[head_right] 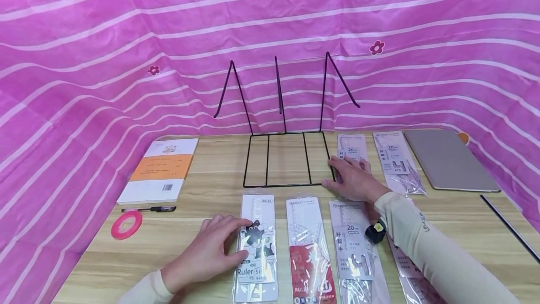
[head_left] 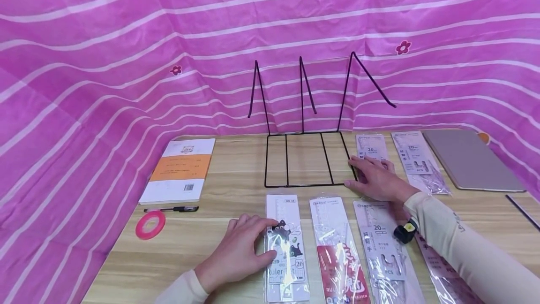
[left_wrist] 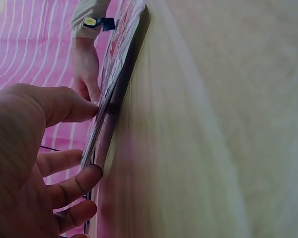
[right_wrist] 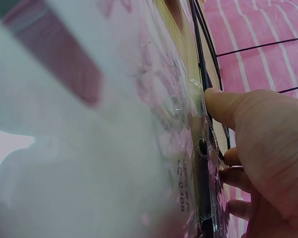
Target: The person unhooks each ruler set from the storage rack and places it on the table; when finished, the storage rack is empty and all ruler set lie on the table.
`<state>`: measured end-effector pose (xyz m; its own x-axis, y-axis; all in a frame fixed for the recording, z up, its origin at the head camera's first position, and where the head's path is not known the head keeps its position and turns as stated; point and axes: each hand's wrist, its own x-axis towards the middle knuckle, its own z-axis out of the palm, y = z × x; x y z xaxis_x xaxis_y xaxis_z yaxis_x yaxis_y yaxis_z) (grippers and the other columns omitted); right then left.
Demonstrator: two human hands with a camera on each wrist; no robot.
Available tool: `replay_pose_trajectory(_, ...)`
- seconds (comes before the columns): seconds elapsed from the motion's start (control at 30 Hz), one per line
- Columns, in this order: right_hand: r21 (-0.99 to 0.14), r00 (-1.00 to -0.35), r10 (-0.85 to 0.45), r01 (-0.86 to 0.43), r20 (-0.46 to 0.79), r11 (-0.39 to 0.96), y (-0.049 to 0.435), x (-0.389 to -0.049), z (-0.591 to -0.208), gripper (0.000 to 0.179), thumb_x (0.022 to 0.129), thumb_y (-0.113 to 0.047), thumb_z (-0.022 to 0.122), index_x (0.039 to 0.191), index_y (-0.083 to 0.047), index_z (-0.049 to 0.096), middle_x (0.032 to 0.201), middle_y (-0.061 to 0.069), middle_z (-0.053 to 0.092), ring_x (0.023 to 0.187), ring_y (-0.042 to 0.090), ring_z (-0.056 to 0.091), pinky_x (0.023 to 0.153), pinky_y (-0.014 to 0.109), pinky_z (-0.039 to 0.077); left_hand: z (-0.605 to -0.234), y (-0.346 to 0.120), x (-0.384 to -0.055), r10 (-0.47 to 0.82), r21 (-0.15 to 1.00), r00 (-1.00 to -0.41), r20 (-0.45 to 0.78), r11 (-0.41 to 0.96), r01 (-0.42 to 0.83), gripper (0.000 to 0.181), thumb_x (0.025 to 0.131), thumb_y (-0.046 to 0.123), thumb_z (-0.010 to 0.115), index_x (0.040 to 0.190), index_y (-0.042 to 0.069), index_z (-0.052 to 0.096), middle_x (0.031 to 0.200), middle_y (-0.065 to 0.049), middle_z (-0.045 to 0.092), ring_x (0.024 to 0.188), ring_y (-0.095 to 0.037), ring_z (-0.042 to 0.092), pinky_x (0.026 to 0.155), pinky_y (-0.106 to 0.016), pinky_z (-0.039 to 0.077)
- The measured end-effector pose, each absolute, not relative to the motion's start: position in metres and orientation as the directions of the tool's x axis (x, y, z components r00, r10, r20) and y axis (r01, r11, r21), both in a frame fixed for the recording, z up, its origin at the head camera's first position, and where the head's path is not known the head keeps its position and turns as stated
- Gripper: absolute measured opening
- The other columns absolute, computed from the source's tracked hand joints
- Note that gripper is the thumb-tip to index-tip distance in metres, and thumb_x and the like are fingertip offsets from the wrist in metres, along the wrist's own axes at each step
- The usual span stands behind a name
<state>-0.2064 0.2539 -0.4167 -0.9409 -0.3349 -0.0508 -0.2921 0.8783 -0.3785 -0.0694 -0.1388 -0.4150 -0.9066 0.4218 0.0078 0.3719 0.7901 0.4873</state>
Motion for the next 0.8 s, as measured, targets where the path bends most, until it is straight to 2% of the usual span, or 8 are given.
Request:
replay_pose_trajectory(0.07,-0.378,-0.941,-0.336,-0.293,-0.049,0.878,0.254,-0.206,-0.417,0.084,0.1,-0.06,0.063,0.16,-0.004,0.042,0.168,0.025,0.034,0.156,0.052,0.023,0.12,0.076,0.009,-0.415,-0.139,-0.07,0.424,0.486,-0.906,0.002,0.791,0.372,0.059,0.085,0.042,0.083,0.139,0.031,0.064,0.12,0.018,0.065,0.106,-0.006,0.044,0.092,-0.035,0.034)
replay_pose_trajectory(0.3,-0.377,-0.939,-0.342,-0.303,-0.04,0.875,0.255,-0.206,-0.417,0.084,0.1,-0.059,0.063,0.159,-0.003,0.043,0.167,0.026,0.035,0.155,0.053,0.025,0.119,0.075,0.011,-0.418,-0.141,-0.072,0.433,0.455,-0.9,0.048,0.793,0.406,0.06,0.083,0.042,0.085,0.138,0.029,0.065,0.092,0.019,0.052,0.096,-0.005,0.04,0.087,-0.031,0.031)
replay_pose_trajectory(0.43,-0.38,-0.937,-0.347,-0.305,-0.046,0.873,0.253,-0.209,-0.418,0.084,0.1,-0.059,0.064,0.159,-0.003,0.043,0.166,0.026,0.036,0.154,0.054,0.025,0.12,0.073,0.011,-0.42,-0.142,-0.074,0.397,0.457,-0.914,0.078,0.801,0.387,0.06,0.084,0.044,0.084,0.138,0.027,0.065,0.092,0.018,0.053,0.096,-0.004,0.041,0.089,-0.031,0.033)
replay_pose_trajectory(0.63,-0.373,-0.931,-0.364,-0.335,-0.007,0.865,0.25,-0.214,-0.421,0.079,0.1,-0.054,0.066,0.157,-0.003,0.046,0.165,0.026,0.04,0.153,0.053,0.028,0.119,0.072,0.015,-0.416,-0.146,-0.086,0.284,0.495,-0.946,0.158,0.806,0.325,0.061,0.088,0.044,0.081,0.143,0.022,0.063,0.11,0.008,0.063,0.101,-0.009,0.043,0.091,-0.034,0.034)
replay_pose_trajectory(0.8,-0.398,-0.928,-0.371,-0.349,0.023,0.848,0.252,-0.209,-0.424,0.079,0.101,-0.051,0.067,0.159,-0.004,0.042,0.167,0.025,0.037,0.154,0.053,0.027,0.12,0.072,0.013,-0.412,-0.152,-0.099,0.208,0.506,-0.967,0.147,0.824,0.255,0.076,0.092,0.048,0.078,0.156,0.019,0.049,0.139,-0.006,0.059,0.119,-0.022,0.045,0.098,-0.046,0.034)
